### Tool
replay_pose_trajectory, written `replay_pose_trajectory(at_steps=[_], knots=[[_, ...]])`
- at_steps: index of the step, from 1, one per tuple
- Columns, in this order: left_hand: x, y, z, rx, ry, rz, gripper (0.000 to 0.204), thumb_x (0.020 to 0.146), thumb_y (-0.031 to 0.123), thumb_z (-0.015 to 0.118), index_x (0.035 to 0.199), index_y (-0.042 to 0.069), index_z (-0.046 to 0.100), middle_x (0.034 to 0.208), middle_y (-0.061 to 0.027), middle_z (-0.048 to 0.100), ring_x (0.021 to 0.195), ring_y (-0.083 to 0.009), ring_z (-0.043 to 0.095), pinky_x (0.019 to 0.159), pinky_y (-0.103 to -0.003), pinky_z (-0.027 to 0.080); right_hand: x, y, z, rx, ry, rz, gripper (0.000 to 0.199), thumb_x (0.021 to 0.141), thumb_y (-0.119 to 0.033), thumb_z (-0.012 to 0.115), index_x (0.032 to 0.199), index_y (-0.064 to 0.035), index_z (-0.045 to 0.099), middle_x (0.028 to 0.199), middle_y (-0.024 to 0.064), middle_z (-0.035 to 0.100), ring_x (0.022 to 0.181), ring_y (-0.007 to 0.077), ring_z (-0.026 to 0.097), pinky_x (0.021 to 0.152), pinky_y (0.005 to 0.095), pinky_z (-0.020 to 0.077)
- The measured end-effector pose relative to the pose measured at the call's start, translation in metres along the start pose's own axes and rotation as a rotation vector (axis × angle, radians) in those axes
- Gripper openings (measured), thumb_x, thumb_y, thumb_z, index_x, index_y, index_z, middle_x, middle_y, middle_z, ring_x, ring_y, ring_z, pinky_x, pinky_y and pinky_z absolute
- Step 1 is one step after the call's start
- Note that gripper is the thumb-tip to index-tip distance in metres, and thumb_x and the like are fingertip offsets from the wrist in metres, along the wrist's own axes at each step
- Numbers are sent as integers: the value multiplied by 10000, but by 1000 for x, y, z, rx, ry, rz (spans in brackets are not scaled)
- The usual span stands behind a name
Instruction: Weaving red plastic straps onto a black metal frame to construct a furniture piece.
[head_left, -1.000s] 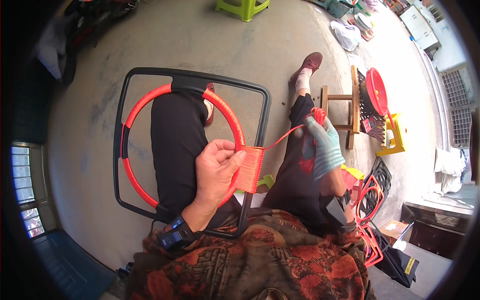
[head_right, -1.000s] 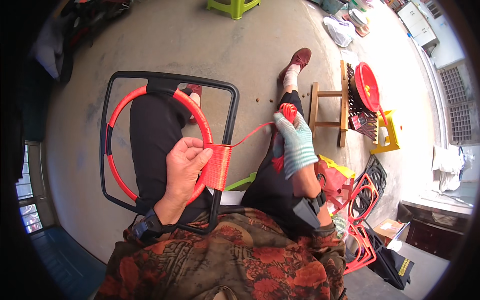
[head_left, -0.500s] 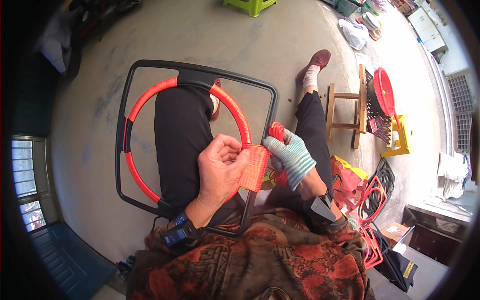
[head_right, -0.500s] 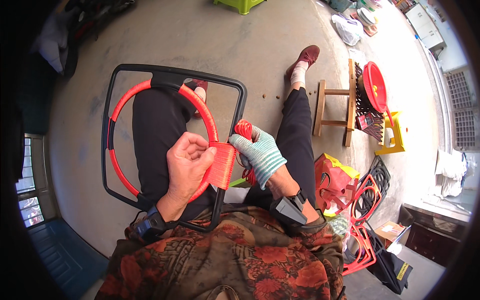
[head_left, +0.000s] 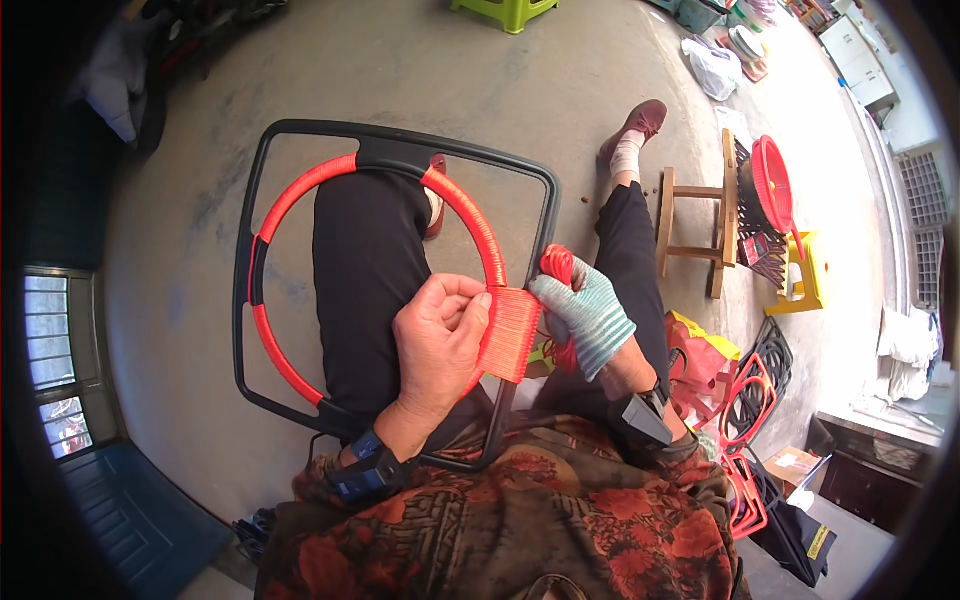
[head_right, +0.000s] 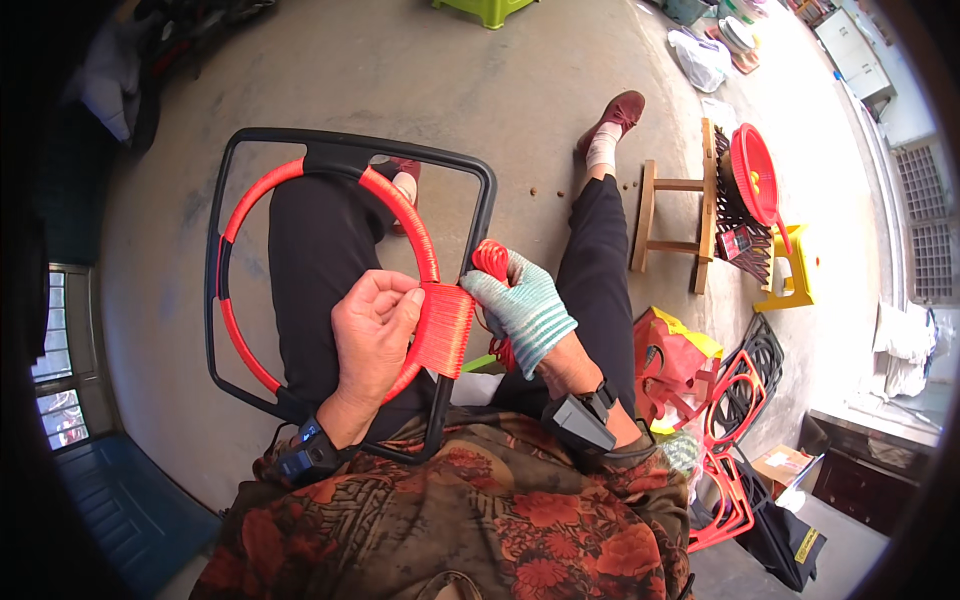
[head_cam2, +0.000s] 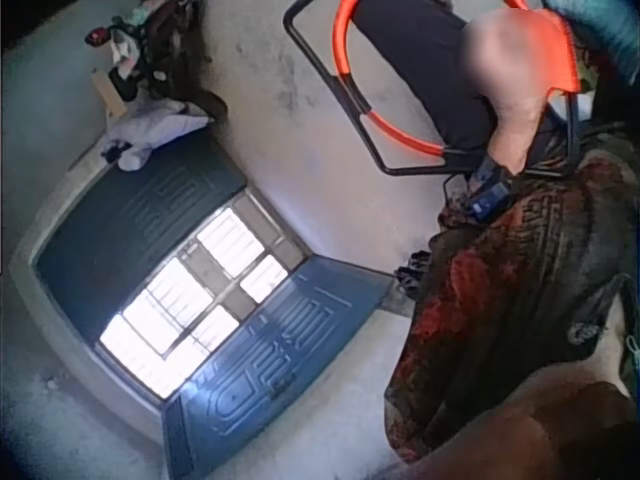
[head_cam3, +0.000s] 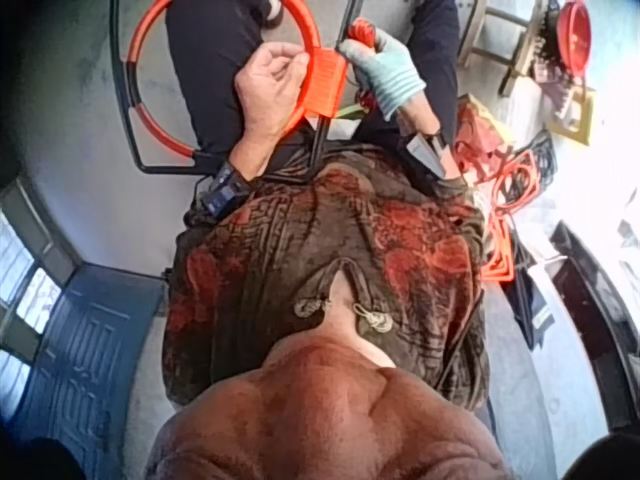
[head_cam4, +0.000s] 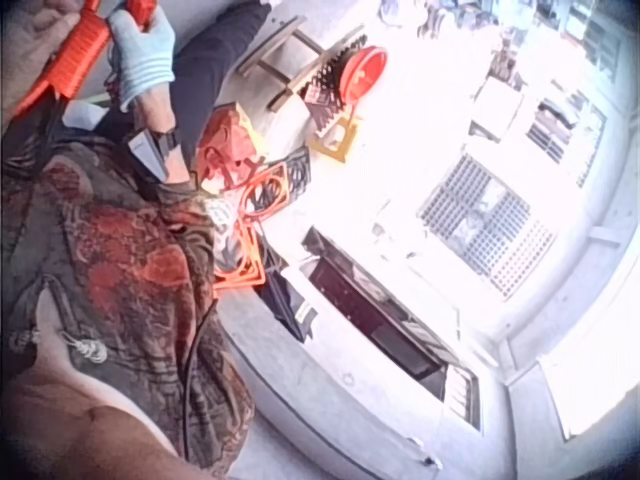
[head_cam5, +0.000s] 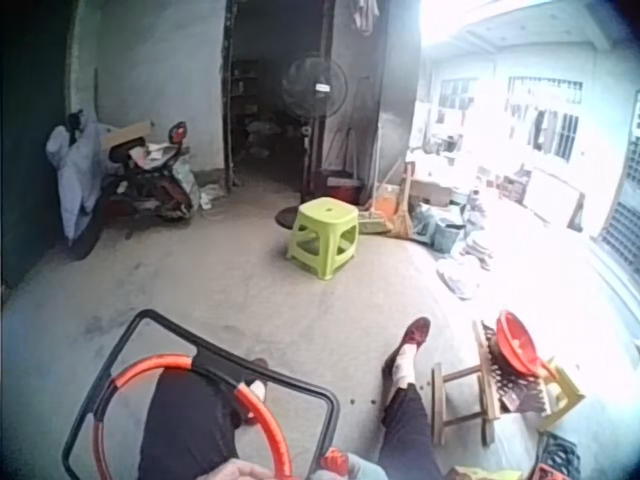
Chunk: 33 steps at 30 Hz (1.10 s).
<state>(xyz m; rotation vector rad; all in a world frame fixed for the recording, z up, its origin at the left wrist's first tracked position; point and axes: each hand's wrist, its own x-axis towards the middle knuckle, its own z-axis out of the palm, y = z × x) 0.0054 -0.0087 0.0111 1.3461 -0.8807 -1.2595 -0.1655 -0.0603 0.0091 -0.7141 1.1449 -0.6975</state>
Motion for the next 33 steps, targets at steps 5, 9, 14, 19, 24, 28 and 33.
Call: replay_pose_trajectory(at_steps=[5, 9, 14, 19, 24, 28, 33], knots=[[-2, 1, 0, -9, 23, -18, 69, 923, -20, 596, 987, -38, 579, 839, -60, 667, 729, -48, 606, 632, -172, 482, 1, 2, 2, -22, 20, -7, 125, 870, -148, 691, 891, -61, 604, 601, -27, 515, 451, 54, 420, 417, 221, 312], [-2, 2, 0, -1, 37, -24, 77, 919, -17, 608, 987, -45, 588, 825, -57, 667, 720, -46, 605, 625, -170, 482, 2, 4, 1, 3, 13, -4, 123, 870, -146, 691, 894, -59, 608, 603, -25, 520, 450, 55, 418, 415, 220, 309], [-1, 3, 1, -5, 58, -42, 83, 912, -19, 619, 985, -49, 593, 824, -59, 667, 720, -46, 604, 627, -169, 482, 3, 5, 1, 13, 10, -1, 117, 871, -138, 690, 897, -56, 611, 608, -22, 527, 451, 55, 420, 414, 219, 309], [-1, 2, 0, 0, 46, -18, 78, 909, -25, 621, 980, -45, 596, 821, -50, 662, 722, -46, 604, 639, -171, 475, 3, 3, 3, 0, 21, 4, 110, 875, -136, 682, 888, -54, 610, 614, -16, 536, 452, 54, 423, 414, 220, 311], [3, 3, -2, 8, 4, 26, 54, 905, -35, 610, 955, -39, 589, 805, -27, 647, 712, -36, 593, 637, -175, 467, 2, 2, 5, 13, 16, 7, 105, 877, -133, 675, 884, -51, 610, 615, -19, 537, 452, 51, 424, 414, 219, 313], [7, 5, -2, 35, -30, 24, 37, 908, -18, 603, 910, -41, 575, 786, -25, 646, 698, -26, 582, 612, -182, 466, 6, 4, 1, -5, -14, -5, 112, 889, -155, 665, 891, -80, 581, 654, -26, 537, 487, 51, 455, 441, 207, 340], [9, 0, -2, 36, 6, -4, 53, 930, -4, 585, 943, -55, 588, 748, -18, 652, 691, -24, 582, 605, -189, 475, 4, -2, 1, -13, -20, -4, 119, 876, -151, 678, 895, -82, 583, 659, -34, 538, 502, 47, 458, 456, 205, 348]])
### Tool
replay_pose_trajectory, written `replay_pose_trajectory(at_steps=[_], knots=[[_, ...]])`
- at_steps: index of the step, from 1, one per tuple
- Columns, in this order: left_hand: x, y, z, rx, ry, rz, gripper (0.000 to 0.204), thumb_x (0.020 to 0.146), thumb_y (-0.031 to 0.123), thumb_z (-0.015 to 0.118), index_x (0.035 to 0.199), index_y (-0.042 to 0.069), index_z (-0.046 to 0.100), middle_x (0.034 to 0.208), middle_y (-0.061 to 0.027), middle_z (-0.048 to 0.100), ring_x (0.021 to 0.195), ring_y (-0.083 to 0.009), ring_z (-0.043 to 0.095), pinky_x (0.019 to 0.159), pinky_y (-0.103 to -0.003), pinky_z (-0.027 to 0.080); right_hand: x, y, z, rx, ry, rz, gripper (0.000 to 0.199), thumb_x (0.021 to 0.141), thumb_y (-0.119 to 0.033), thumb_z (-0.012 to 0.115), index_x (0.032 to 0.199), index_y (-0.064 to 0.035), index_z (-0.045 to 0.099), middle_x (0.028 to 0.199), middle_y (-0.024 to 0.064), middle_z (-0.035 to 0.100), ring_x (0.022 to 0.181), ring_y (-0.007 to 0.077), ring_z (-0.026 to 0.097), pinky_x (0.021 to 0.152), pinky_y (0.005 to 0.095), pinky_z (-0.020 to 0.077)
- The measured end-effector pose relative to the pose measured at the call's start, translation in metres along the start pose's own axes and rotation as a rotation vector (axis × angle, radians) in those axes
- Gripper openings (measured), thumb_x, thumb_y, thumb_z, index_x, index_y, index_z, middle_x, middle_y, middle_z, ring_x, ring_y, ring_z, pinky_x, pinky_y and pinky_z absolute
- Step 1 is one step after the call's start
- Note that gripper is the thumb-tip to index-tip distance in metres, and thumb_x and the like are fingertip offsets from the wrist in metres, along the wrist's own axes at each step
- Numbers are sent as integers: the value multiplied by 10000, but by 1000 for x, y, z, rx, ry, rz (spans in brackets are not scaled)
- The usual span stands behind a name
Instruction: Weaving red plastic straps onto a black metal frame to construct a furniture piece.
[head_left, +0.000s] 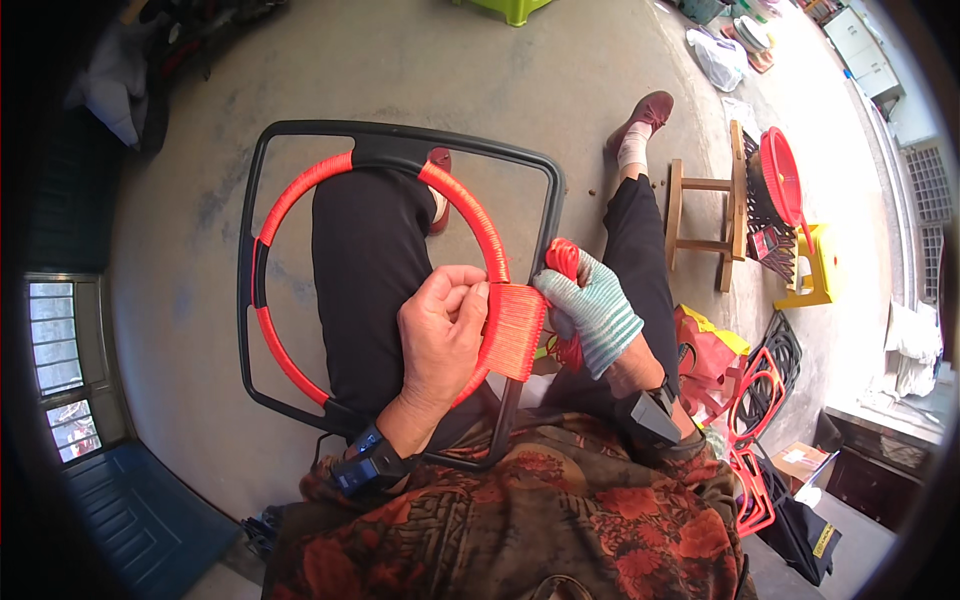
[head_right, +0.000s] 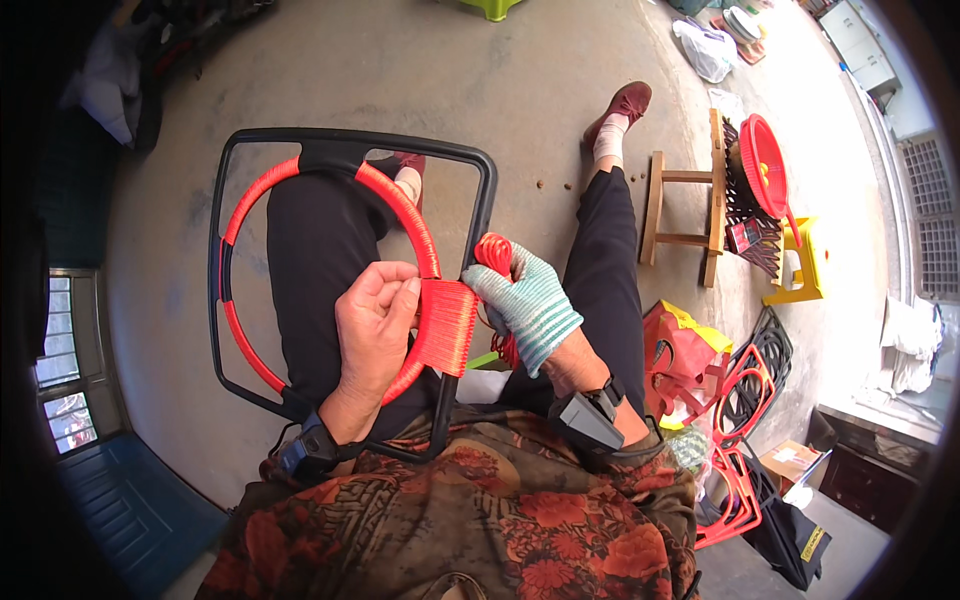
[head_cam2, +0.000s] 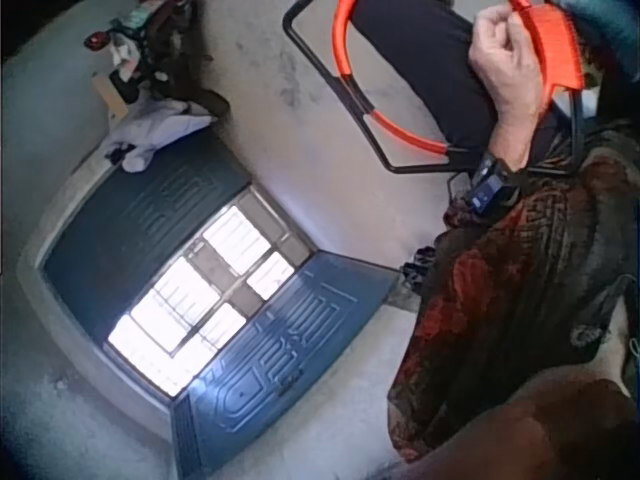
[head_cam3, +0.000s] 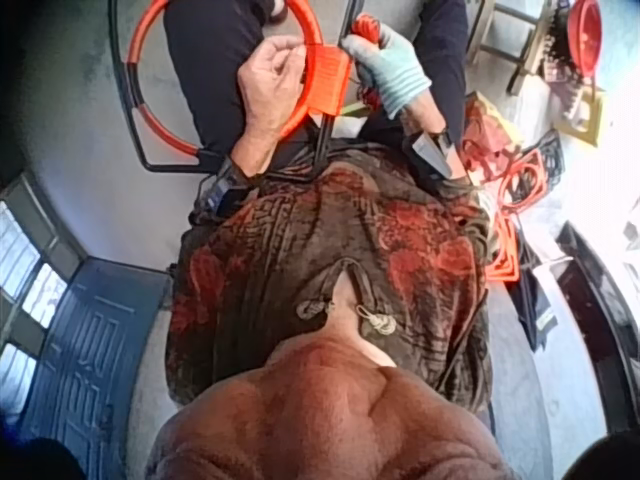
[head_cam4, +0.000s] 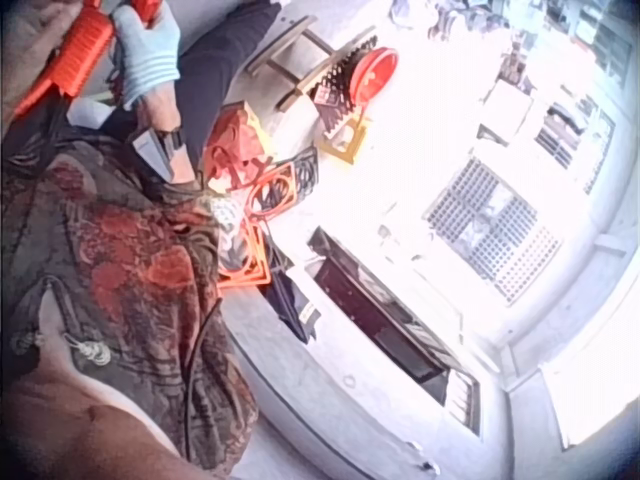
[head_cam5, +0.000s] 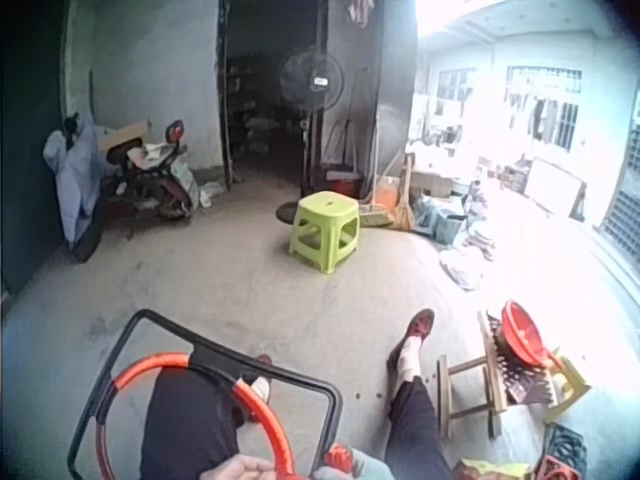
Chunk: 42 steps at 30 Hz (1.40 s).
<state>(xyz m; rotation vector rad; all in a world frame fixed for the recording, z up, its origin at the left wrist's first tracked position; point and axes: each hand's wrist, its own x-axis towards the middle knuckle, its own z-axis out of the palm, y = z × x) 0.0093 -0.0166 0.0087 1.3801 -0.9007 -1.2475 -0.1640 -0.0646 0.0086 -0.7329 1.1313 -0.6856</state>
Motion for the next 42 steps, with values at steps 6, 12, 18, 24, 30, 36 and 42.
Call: replay_pose_trajectory(at_steps=[6, 12, 18, 24, 30, 36, 42], knots=[[3, -7, 1, 204, 37, 166, 94, 933, -2, 586, 1003, -29, 643, 766, -47, 684, 686, -56, 627, 593, -223, 516, 0, 0, 0, -11, 20, -28, 121, 863, -137, 693, 881, -73, 593, 631, -34, 527, 470, 47, 432, 426, 217, 325], [6, -2, -2, 452, 11, 373, 111, 911, -7, 611, 1001, -20, 675, 771, -54, 690, 688, -62, 646, 584, -223, 535, -3, 9, -2, 13, 24, -68, 123, 860, -136, 693, 897, -69, 597, 626, -35, 520, 472, 46, 431, 427, 216, 322], [5, 2, 2, 181, 3, 101, 86, 931, 1, 578, 987, -45, 625, 769, -66, 691, 658, -74, 639, 561, -242, 508, -10, -4, 3, -8, 43, -40, 151, 855, -159, 701, 927, -63, 610, 627, -29, 524, 475, 45, 442, 425, 214, 319], [4, 5, 3, -31, -43, -38, 150, 984, 42, 511, 1061, -66, 580, 821, -44, 678, 719, -41, 594, 619, -205, 483, -2, 0, -66, 329, 274, -104, 174, 924, -247, 617, 978, -82, 599, 633, -43, 500, 446, 62, 412, 422, 206, 339], [6, 4, 6, -44, -112, -60, 150, 984, 28, 482, 1067, -66, 563, 826, -47, 671, 749, -41, 594, 660, -205, 480, -42, 84, -368, 963, 376, -676, 242, 995, -298, 535, 1028, -59, 543, 672, -47, 472, 458, 30, 375, 418, 213, 349], [5, -10, -2, 10, -135, -27, 163, 978, 42, 504, 1103, -46, 559, 997, -78, 662, 885, -82, 628, 779, -217, 506, -72, 5, -213, 471, 543, -402, 359, 935, -373, 604, 1124, -68, 596, 907, 48, 609, 684, 113, 552, 608, 274, 499], [2, 7, 1, 31, -188, -232, 184, 963, 60, 546, 1118, -35, 567, 1017, -67, 648, 917, -87, 607, 810, -239, 491, -24, 28, -54, -607, -405, -207, 319, 804, -108, 706, 1099, -28, 613, 913, 67, 660, 804, 110, 608, 736, 277, 504]])
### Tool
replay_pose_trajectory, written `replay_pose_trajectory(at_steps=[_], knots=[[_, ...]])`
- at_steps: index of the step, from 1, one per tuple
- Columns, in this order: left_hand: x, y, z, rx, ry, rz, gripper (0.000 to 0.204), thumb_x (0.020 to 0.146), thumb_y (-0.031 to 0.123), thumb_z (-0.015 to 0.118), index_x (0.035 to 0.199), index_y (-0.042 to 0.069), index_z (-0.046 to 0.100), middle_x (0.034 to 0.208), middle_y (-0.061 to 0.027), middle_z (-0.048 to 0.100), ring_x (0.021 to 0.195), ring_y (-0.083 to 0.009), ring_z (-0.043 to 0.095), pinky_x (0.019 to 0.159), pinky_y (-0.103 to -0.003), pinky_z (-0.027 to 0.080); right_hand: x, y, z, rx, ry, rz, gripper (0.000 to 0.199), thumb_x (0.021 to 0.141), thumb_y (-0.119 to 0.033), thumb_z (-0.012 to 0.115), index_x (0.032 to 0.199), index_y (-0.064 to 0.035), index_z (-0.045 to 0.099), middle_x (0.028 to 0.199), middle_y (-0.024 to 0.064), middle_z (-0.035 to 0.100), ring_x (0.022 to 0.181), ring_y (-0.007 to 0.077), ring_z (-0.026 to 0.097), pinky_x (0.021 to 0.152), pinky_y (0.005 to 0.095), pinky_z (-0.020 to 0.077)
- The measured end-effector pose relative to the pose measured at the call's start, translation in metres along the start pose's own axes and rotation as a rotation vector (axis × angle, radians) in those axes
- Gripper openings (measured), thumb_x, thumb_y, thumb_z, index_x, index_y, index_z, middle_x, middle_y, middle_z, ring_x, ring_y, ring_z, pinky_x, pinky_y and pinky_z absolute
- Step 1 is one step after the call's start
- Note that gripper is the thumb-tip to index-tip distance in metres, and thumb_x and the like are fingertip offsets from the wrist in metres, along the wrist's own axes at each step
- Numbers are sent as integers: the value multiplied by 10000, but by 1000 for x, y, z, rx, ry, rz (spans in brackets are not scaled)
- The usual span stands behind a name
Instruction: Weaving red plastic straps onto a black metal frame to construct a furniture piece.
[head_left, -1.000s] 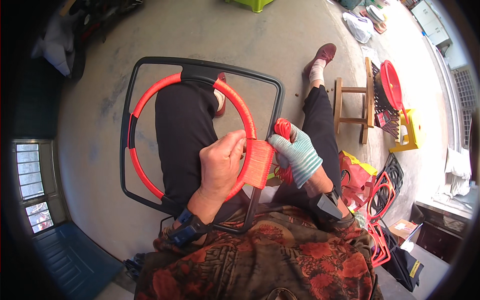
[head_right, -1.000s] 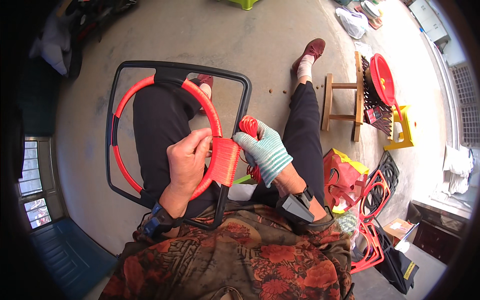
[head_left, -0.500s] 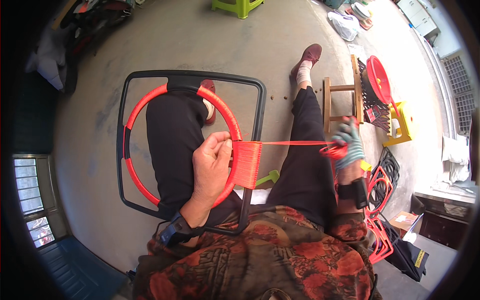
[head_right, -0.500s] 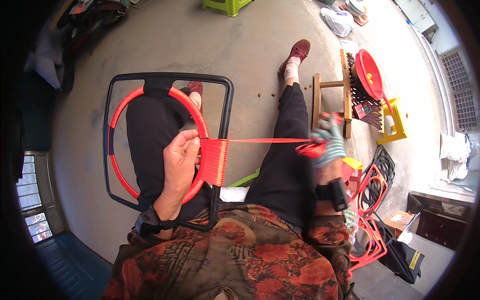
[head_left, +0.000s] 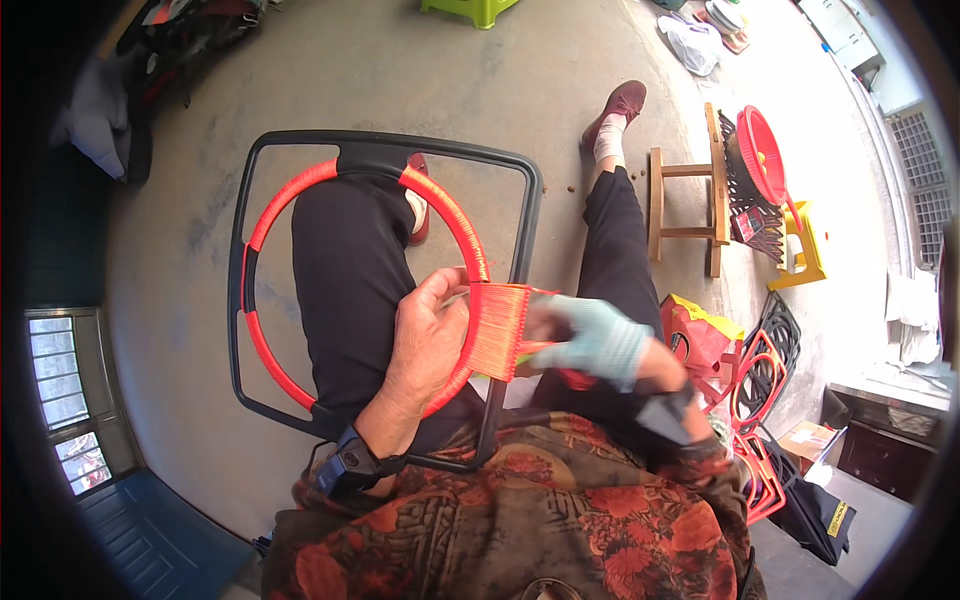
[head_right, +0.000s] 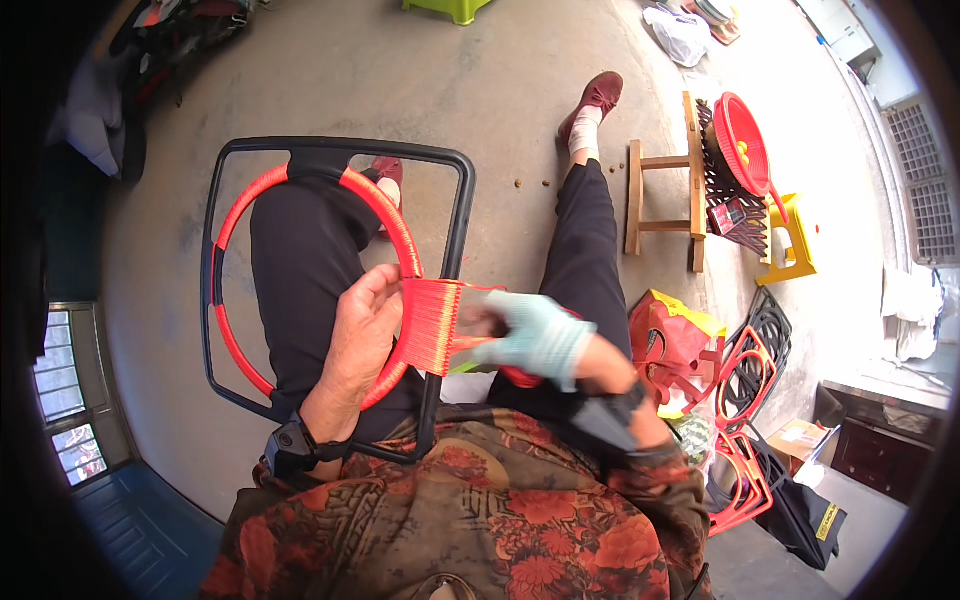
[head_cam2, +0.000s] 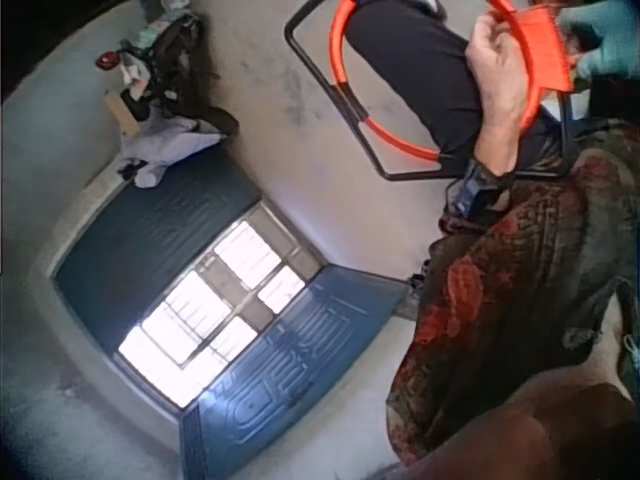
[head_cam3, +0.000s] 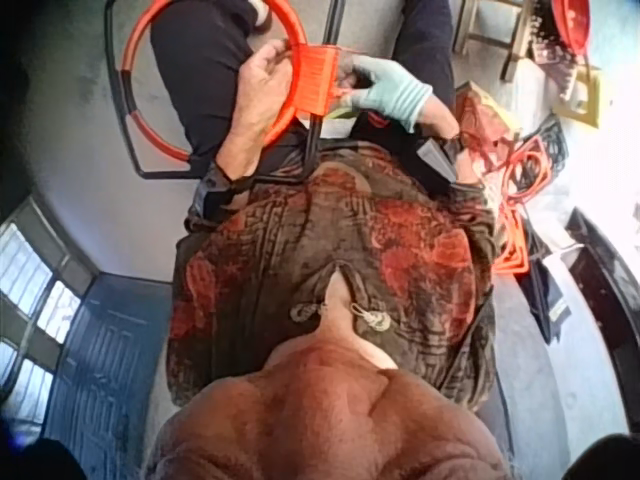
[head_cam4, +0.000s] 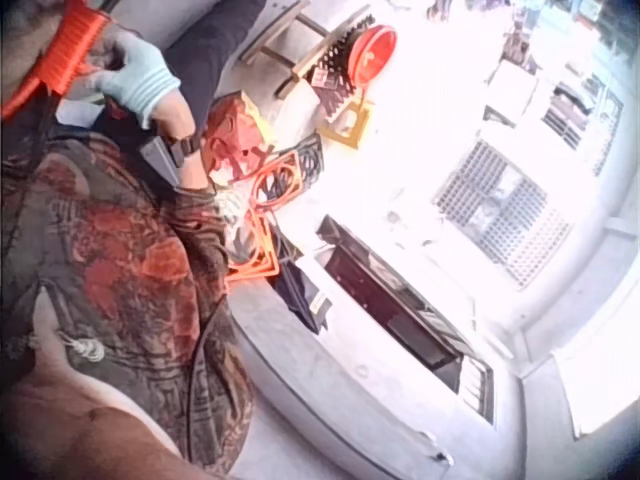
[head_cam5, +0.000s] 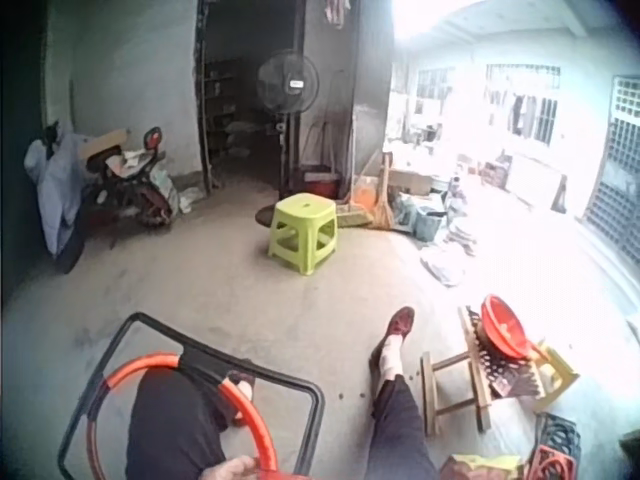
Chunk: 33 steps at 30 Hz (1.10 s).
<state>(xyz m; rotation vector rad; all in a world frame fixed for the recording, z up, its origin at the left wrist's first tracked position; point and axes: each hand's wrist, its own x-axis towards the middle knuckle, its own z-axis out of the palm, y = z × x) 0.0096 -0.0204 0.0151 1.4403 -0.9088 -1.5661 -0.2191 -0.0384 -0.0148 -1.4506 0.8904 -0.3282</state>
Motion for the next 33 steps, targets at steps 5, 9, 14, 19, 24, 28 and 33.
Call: replay_pose_trajectory(at_steps=[5, 9, 14, 19, 24, 28, 33], knots=[[4, -13, -3, 5, 72, 140, 171, 933, 6, 560, 1100, -25, 573, 965, -37, 622, 849, -80, 581, 783, -233, 485, 55, -38, 15, 217, 330, 53, 511, 789, -109, 760, 1224, -10, 511, 1012, 103, 668, 853, 145, 642, 730, 280, 537], [-2, -3, 5, 355, 364, 641, 182, 895, -71, 546, 1072, -33, 570, 968, -52, 590, 834, -91, 568, 772, -224, 473, 60, -17, 6, 337, 886, -295, 575, 727, -52, 780, 1244, -28, 531, 1172, 143, 622, 1062, 253, 628, 911, 358, 508], [-20, 11, 9, 388, 314, 855, 253, 821, -23, 595, 1073, -17, 570, 1024, -121, 581, 848, -188, 585, 772, -290, 486, 51, -83, 36, -681, 497, -635, 562, 674, -53, 717, 1215, -40, 569, 1184, 201, 594, 1145, 387, 552, 961, 443, 466], [-9, 7, 5, 67, 289, 598, 303, 857, 16, 580, 1152, -39, 538, 1076, -137, 585, 970, -174, 574, 825, -312, 500, 34, -69, 15, -439, 690, -510, 237, 781, -73, 707, 1005, -77, 633, 813, 112, 644, 735, 326, 644, 632, 390, 513], [0, -6, -6, -272, 60, 101, 215, 956, 42, 540, 1144, -63, 537, 1030, -105, 638, 926, -87, 600, 768, -218, 499, -26, -26, -55, -871, 550, -228, 230, 730, -45, 669, 950, -107, 646, 872, 132, 670, 817, 340, 656, 717, 399, 528], [4, -5, 0, -253, 42, 131, 184, 974, 65, 543, 1102, -65, 559, 969, -86, 665, 862, -77, 621, 765, -218, 504, -90, 76, -126, -309, 1138, 108, 107, 909, -123, 634, 967, -34, 637, 680, 36, 585, 589, 141, 584, 616, 310, 520], [3, -8, -1, -242, 64, 105, 164, 974, 80, 553, 1065, -54, 577, 919, -76, 674, 831, -79, 631, 755, -223, 516, -69, 64, -114, 513, 1154, 74, 170, 904, -186, 637, 991, -40, 630, 654, 1, 530, 564, 118, 541, 582, 281, 504]])
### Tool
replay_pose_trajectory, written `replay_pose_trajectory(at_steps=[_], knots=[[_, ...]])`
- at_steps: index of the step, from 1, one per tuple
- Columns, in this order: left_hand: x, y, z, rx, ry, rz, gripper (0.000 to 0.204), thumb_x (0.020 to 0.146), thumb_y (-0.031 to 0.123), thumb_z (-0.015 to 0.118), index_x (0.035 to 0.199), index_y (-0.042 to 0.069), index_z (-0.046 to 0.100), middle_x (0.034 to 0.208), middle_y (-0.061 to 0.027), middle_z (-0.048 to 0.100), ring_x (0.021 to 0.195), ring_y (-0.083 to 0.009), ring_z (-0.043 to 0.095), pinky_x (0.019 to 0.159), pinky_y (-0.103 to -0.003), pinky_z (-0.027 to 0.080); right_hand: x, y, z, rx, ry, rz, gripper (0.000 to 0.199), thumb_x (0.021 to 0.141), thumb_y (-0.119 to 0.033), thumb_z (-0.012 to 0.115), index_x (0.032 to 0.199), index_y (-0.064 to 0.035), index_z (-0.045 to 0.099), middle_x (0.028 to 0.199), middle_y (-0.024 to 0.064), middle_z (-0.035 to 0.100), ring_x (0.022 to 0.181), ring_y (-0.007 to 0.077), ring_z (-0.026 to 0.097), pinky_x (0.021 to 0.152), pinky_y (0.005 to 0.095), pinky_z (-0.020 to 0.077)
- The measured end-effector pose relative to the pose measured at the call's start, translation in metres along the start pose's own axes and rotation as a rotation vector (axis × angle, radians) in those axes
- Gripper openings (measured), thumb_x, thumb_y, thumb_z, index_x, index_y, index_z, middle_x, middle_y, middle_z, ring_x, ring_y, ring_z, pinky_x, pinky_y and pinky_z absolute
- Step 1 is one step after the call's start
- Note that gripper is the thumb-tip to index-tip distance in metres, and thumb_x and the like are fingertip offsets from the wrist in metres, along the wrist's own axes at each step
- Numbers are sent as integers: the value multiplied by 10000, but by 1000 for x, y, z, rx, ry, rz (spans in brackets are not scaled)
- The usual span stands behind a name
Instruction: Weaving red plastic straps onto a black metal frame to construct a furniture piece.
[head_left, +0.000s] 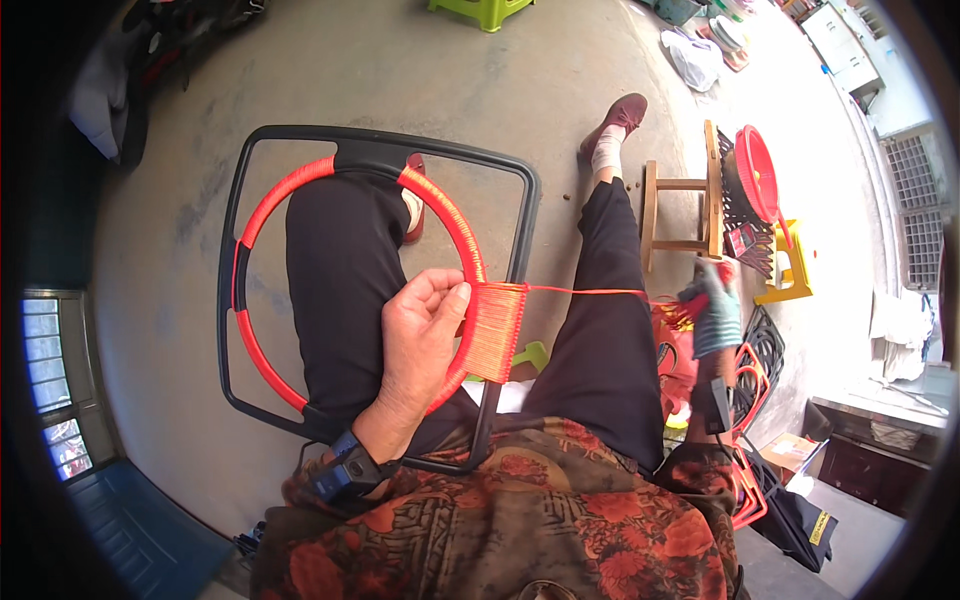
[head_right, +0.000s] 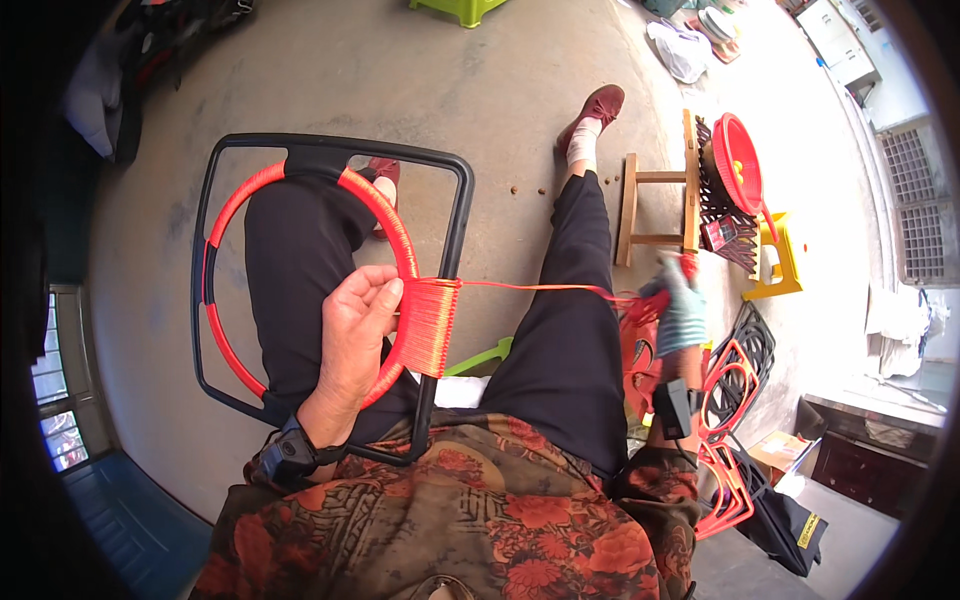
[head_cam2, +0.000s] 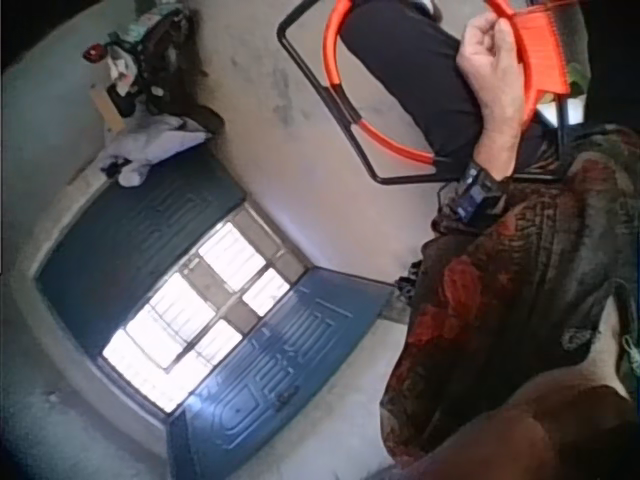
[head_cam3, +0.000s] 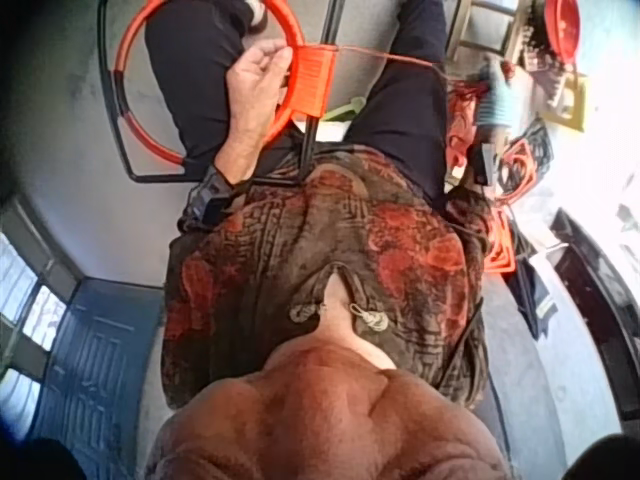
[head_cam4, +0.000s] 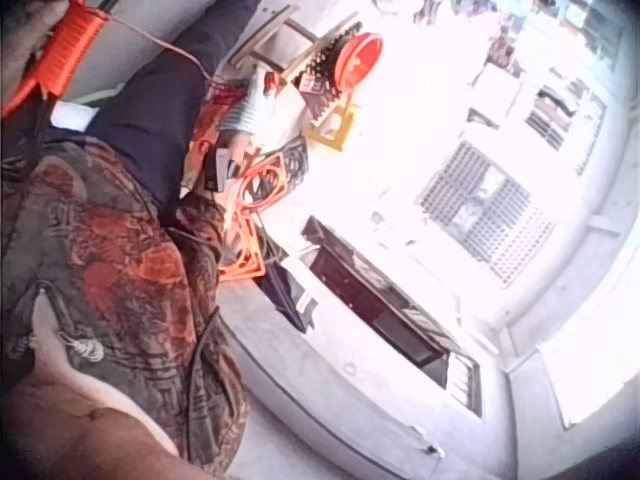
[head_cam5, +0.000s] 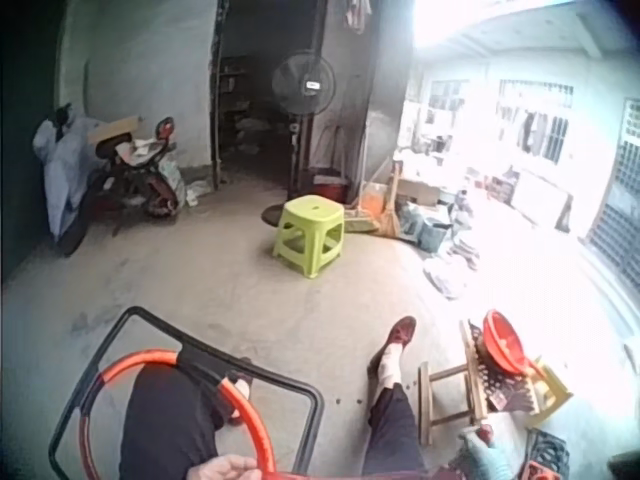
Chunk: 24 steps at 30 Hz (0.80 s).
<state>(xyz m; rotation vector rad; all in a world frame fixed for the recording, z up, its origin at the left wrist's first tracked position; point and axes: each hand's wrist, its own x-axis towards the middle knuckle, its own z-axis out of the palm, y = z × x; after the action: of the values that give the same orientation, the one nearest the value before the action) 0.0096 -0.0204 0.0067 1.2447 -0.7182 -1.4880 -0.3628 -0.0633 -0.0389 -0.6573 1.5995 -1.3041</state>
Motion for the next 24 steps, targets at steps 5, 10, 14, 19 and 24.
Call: replay_pose_trajectory(at_steps=[5, 10, 14, 19, 24], knots=[[-3, 3, -3, -117, -15, -55, 136, 967, 82, 563, 1041, -29, 587, 917, -75, 680, 811, -93, 650, 733, -248, 540, -66, -9, 121, 44, -582, 185, 438, 964, -337, 553, 1270, -25, 555, 956, 76, 659, 551, 107, 548, 507, 239, 469], [1, 3, -2, -155, -15, -83, 143, 957, 98, 587, 1041, -17, 591, 911, -70, 681, 800, -92, 649, 725, -246, 540, -77, 9, 139, 64, -949, 483, 372, 966, -397, 548, 1077, -42, 578, 1009, 105, 622, 638, 139, 616, 569, 277, 526], [2, 1, -5, -184, 8, -104, 169, 953, 117, 600, 1050, -21, 588, 908, -68, 678, 792, -88, 645, 716, -245, 539, -75, 10, 121, 270, -819, 378, 316, 957, -358, 575, 887, -51, 551, 1035, 128, 620, 764, 214, 637, 732, 329, 538], [3, -1, -4, -254, -90, -205, 264, 1003, 203, 516, 1106, -38, 555, 986, -128, 666, 846, -168, 670, 763, -302, 555, -74, 0, 146, 923, -657, 411, 312, 998, -347, 510, 809, -98, 502, 894, 84, 611, 846, 239, 600, 725, 362, 537], [2, 4, 0, -391, -291, -318, 372, 1042, 274, 401, 1215, -48, 474, 1039, -228, 648, 909, -321, 684, 820, -396, 561, -67, 15, 149, 1049, -649, 490, 346, 1005, -342, 490, 748, -111, 468, 630, 16, 456, 634, 199, 516, 551, 333, 473]])
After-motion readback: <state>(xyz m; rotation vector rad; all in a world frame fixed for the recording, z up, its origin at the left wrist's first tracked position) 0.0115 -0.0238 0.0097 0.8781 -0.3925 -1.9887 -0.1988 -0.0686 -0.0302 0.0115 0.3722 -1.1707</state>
